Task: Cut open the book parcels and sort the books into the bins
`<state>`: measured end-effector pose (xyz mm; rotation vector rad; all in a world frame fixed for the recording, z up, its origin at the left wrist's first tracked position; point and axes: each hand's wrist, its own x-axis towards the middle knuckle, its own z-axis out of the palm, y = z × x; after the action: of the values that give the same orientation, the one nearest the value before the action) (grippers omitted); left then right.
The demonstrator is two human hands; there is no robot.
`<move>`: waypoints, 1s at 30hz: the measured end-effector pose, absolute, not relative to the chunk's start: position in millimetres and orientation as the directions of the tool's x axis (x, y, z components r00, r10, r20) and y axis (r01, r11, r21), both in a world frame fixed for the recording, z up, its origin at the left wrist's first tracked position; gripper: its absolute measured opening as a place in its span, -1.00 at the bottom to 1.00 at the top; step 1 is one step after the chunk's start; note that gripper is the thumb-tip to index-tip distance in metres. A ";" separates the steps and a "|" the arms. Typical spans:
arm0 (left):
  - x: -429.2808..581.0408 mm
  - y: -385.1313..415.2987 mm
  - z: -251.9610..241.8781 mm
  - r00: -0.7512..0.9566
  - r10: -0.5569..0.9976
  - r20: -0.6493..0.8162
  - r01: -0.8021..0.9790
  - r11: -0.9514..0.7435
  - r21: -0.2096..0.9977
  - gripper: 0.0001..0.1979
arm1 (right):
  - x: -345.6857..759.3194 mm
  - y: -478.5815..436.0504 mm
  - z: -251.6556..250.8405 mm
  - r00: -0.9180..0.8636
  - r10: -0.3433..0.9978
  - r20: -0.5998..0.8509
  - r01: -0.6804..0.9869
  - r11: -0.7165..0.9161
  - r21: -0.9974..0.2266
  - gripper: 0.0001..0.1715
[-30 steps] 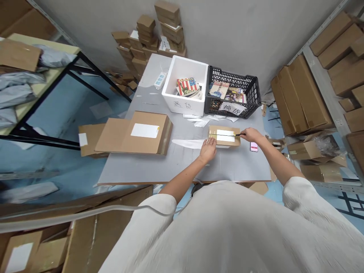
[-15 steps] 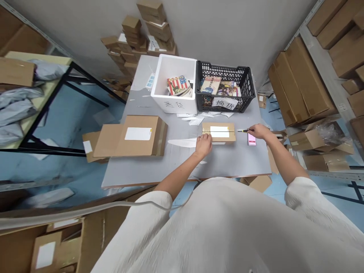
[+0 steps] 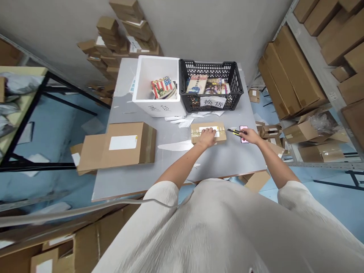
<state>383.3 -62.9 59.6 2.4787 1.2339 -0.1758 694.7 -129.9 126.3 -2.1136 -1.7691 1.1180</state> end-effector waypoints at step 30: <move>360.2 -81.7 54.6 0.593 0.749 -0.297 0.805 -0.558 0.201 -0.31 | 684.2 -84.5 94.1 -0.316 0.811 -0.492 0.880 0.055 -0.473 -0.55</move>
<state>360.2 -81.7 54.6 2.5101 1.2646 -0.2539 684.2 -84.5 94.1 -1.8888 -2.3481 1.1785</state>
